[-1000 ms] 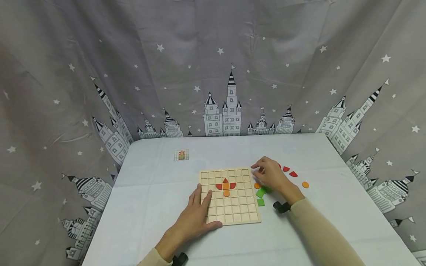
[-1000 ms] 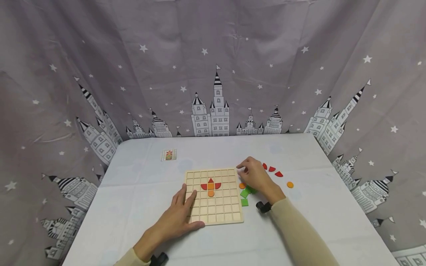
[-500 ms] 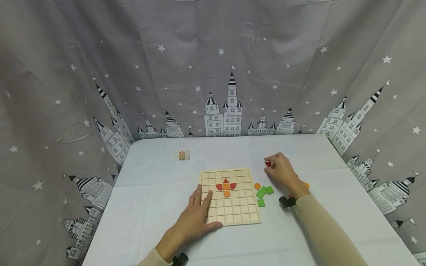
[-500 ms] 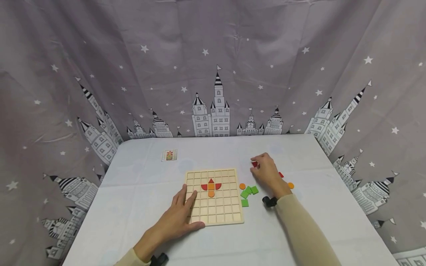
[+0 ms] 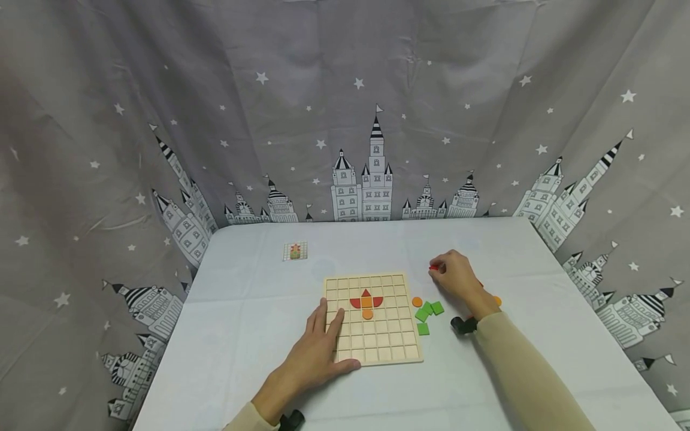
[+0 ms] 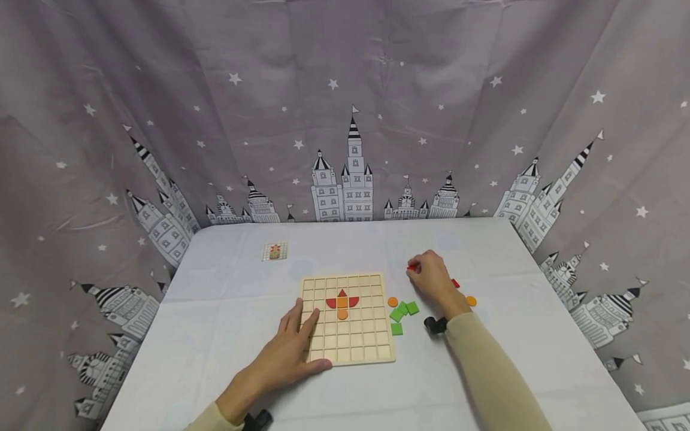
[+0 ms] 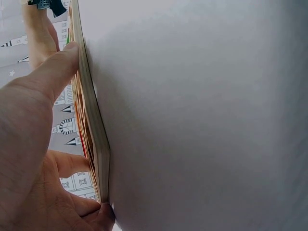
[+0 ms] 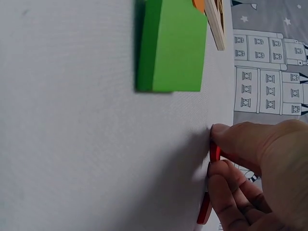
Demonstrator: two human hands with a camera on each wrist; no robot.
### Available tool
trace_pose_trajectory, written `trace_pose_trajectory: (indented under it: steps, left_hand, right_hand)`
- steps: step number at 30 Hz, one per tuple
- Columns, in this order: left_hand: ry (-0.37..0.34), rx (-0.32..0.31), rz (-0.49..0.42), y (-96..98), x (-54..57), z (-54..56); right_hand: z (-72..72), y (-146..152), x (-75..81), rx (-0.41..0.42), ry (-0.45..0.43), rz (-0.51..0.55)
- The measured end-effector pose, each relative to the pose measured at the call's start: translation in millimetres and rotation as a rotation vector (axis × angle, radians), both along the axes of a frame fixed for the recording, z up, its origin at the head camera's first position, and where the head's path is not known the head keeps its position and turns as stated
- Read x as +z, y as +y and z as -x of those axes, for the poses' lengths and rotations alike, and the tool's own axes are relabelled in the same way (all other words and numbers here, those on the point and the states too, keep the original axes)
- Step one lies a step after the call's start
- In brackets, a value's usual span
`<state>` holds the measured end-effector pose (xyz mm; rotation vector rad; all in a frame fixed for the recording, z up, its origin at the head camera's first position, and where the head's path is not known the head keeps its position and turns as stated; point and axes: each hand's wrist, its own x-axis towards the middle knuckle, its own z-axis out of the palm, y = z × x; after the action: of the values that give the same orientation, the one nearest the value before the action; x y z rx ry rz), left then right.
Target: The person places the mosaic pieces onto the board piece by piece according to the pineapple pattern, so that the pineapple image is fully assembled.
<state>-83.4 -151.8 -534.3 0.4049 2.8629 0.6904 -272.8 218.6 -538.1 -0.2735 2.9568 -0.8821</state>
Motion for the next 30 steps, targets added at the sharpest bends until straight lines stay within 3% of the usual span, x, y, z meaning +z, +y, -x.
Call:
trace_pose_trajectory:
  steps: [19,30]
  left_hand:
    - [-0.010,0.008,0.007,2.7,6.3,0.6]
    - [-0.016,0.007,0.008,1.3,0.6,3.1]
  right_hand:
    - [-6.4,-1,0.3,0.029,0.053,0.033]
    - [-20.7,-6,11.5,0.069,0.111,0.094]
